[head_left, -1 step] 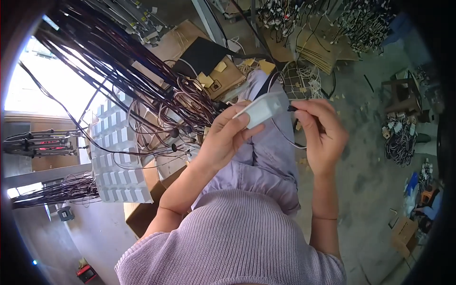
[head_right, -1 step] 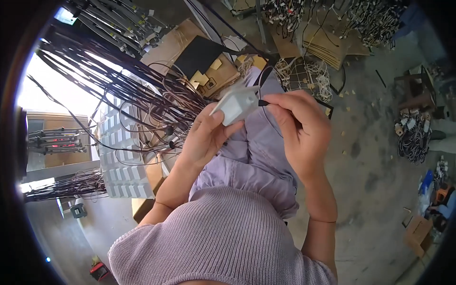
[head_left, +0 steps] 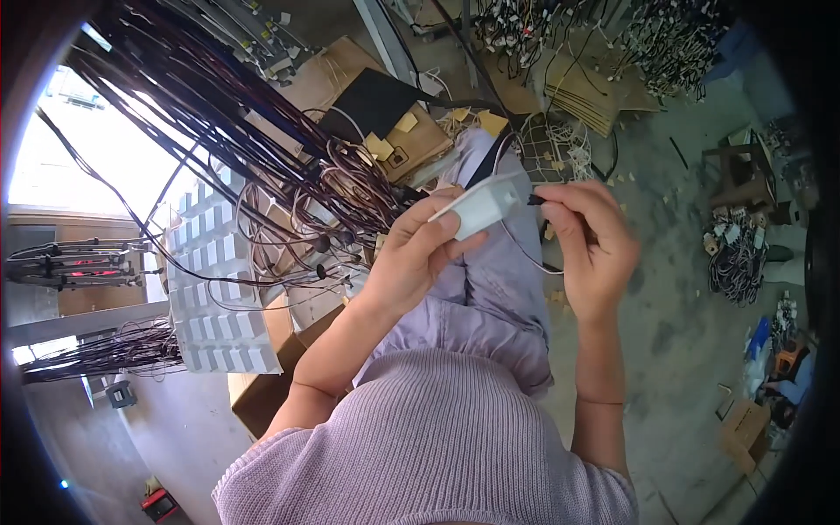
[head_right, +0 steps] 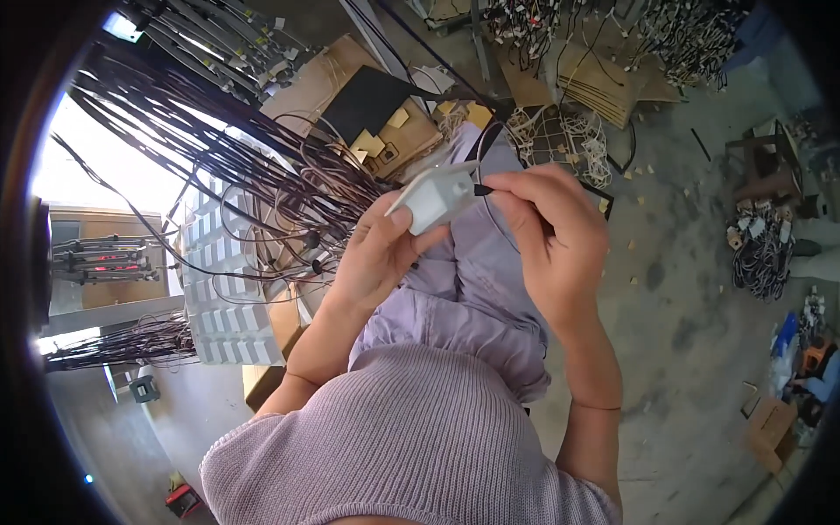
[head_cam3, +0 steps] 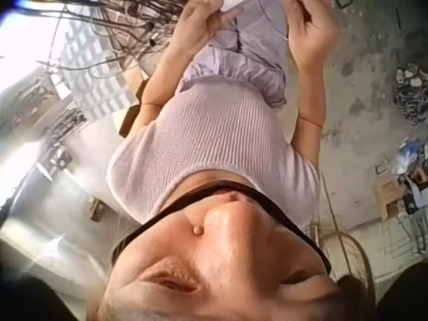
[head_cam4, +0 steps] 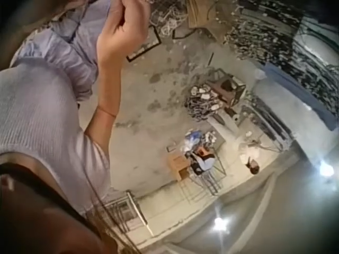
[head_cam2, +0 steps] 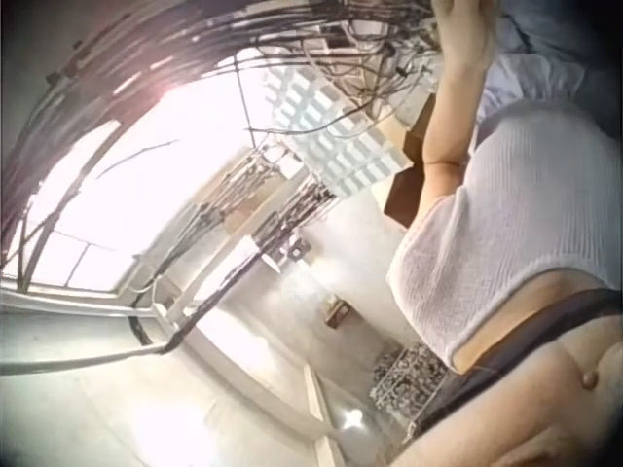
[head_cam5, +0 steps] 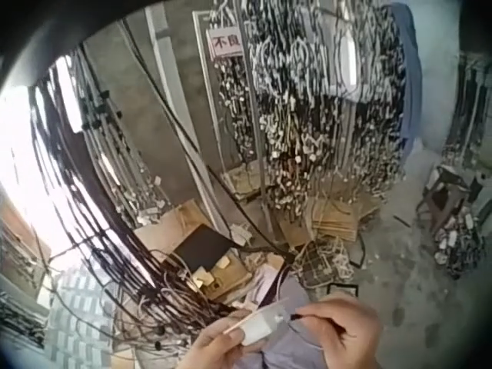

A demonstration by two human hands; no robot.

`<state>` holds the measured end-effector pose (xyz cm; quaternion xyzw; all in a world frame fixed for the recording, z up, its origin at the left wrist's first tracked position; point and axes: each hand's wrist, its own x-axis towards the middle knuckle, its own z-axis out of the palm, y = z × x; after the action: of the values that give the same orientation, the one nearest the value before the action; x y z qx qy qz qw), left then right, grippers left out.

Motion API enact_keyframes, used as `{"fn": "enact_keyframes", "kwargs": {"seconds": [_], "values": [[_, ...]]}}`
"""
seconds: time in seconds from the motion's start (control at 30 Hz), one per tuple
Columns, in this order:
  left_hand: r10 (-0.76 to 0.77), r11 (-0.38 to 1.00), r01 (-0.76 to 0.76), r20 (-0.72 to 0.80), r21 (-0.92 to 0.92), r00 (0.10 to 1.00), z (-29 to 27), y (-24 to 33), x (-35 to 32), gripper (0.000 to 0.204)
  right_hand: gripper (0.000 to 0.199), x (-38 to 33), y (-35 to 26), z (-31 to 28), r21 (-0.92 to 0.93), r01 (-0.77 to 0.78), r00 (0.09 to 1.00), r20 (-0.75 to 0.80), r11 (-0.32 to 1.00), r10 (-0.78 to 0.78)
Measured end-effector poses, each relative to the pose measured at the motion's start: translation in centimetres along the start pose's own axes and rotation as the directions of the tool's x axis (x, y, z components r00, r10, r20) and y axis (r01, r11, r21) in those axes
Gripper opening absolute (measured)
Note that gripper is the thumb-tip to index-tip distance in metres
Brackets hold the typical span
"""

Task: Assembling and organizing electrical wire harnesses by attaching connectors and placing them into partitioned boxes.

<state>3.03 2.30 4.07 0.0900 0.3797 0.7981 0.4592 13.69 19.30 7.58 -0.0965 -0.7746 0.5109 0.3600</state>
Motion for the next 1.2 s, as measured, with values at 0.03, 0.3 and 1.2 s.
{"fn": "enact_keyframes", "kwargs": {"seconds": [0.03,0.3,1.2], "values": [[0.000,1.000,0.000,0.003,-0.001,1.000,-0.1,0.0,-0.2,0.022,0.014,0.0,-0.2,0.0,-0.049,0.013,0.999,0.037,0.999,-0.011],[0.066,0.998,-0.066,0.073,0.008,0.995,-0.9,-0.3,0.0,0.023,0.020,1.0,-0.1,-0.1,-0.151,0.028,0.984,0.177,0.988,-0.001],[0.393,0.503,-0.499,0.327,0.706,0.859,-2.2,-1.1,3.0,0.050,0.019,3.2,1.4,-1.2,-0.253,0.119,0.929,0.369,0.960,-0.018]]}}
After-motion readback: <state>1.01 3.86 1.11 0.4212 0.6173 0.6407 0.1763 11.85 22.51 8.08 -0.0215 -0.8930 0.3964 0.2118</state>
